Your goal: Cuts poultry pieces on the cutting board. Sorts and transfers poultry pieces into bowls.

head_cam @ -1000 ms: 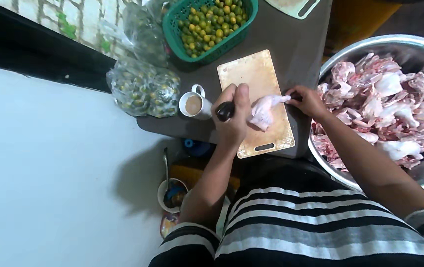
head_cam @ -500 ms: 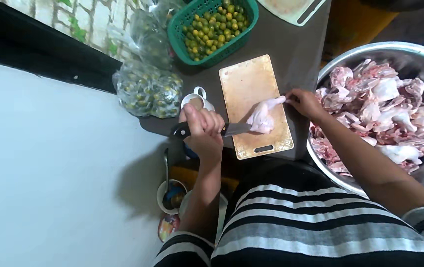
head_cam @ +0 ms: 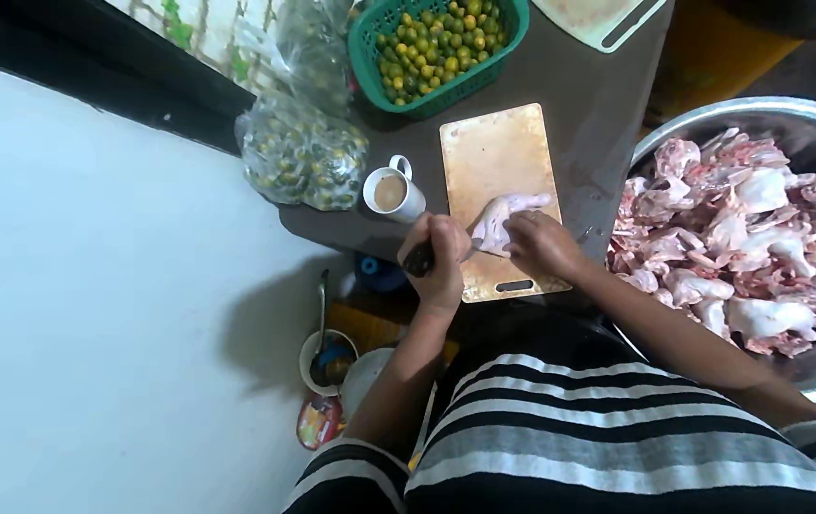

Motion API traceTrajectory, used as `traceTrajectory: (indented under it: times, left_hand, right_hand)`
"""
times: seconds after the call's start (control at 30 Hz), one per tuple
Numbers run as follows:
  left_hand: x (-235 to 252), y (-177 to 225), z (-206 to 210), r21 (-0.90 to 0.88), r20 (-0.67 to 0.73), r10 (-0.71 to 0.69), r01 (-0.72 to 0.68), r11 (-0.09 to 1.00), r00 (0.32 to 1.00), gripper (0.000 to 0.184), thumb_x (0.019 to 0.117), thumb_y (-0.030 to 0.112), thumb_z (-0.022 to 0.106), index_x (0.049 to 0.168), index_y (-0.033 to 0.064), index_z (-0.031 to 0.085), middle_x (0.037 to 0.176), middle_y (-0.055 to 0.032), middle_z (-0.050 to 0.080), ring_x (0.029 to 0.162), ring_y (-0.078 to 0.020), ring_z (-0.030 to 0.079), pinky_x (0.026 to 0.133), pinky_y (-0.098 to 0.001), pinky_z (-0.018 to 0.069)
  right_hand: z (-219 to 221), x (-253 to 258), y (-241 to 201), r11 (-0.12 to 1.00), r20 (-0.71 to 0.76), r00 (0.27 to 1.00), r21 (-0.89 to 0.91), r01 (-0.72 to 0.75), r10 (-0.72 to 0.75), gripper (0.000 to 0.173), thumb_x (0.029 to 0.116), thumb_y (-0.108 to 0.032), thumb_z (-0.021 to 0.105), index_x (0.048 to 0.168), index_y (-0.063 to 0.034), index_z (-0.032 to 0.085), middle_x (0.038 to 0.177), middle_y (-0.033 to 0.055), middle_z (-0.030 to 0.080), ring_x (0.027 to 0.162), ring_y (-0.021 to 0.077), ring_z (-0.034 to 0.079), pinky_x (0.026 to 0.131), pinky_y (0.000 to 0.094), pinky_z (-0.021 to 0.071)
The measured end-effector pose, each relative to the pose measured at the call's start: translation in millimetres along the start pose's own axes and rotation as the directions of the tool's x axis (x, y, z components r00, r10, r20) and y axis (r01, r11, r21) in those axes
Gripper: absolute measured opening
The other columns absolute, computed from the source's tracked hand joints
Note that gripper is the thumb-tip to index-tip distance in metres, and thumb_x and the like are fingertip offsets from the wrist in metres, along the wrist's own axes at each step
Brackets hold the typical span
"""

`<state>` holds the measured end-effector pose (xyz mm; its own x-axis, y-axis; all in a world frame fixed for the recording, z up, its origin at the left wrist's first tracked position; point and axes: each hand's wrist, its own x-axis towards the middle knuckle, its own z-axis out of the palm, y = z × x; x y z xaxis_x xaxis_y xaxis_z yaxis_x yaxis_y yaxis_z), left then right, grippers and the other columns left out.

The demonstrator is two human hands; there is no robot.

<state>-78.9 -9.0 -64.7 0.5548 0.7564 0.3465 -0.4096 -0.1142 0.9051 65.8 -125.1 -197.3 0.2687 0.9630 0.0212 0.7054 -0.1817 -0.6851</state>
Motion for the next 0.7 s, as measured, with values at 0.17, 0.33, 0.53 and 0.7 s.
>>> traceTrajectory:
  times: [0.17, 0.33, 0.53, 0.7]
  left_hand:
    - [5.9, 16.6, -0.1, -0.035, 0.007, 0.035, -0.035, 0.999, 0.999, 0.034, 0.1052, 0.040, 0.057, 0.075, 0.0248, 0.052, 0.053, 0.0121, 0.040, 0.045, -0.0010, 0.042, 0.047, -0.0176, 0.0409]
    - [2.7, -5.6, -1.1, 0.109, 0.040, 0.027, -0.031, 0.994, 0.999, 0.039, 0.1056, 0.048, 0.053, 0.075, 0.0243, 0.050, 0.054, 0.0113, 0.039, 0.045, -0.0029, 0.042, 0.047, -0.0211, 0.0415]
    - [-8.6, -14.7, 8.7, 0.098, 0.065, 0.048, -0.055, 0.994, 0.997, 0.040, 0.1064, 0.045, 0.052, 0.074, 0.0221, 0.048, 0.054, 0.0094, 0.038, 0.044, -0.0040, 0.040, 0.047, -0.0218, 0.0409]
    - [-4.4, -3.1, 5.6, 0.113, 0.017, 0.009, -0.011, 0.994, 1.000, 0.038, 0.1070, 0.045, 0.051, 0.075, 0.0235, 0.049, 0.054, 0.0109, 0.038, 0.046, -0.0031, 0.040, 0.047, -0.0211, 0.0403]
  right_hand:
    - [-4.3, 2.4, 5.7, 0.986, 0.076, 0.997, -0.164, 0.009, 0.004, 0.032, 0.0927, -0.011, 0.071, 0.124, -0.0037, 0.071, 0.127, 0.0163, 0.069, 0.121, 0.0380, 0.063, 0.101, 0.0566, 0.0482]
    - [-30.9, 8.6, -17.7, 0.958, 0.202, 0.948, -0.197, -0.208, 0.247, 0.033, 0.1007, -0.017, 0.063, 0.132, -0.0067, 0.066, 0.129, 0.0192, 0.066, 0.125, 0.0397, 0.059, 0.102, 0.0585, 0.0474]
    - [-22.0, 7.5, -13.9, 0.985, 0.105, 0.986, -0.098, 0.142, -0.132, 0.053, 0.0888, -0.021, 0.078, 0.138, -0.0079, 0.063, 0.145, 0.0131, 0.059, 0.141, 0.0353, 0.049, 0.120, 0.0544, 0.0340]
    - [1.9, 14.2, -2.5, 0.991, 0.037, 0.991, -0.052, 0.127, -0.125, 0.057, 0.0849, -0.028, 0.083, 0.138, -0.0145, 0.065, 0.147, 0.0056, 0.060, 0.145, 0.0335, 0.045, 0.124, 0.0561, 0.0282]
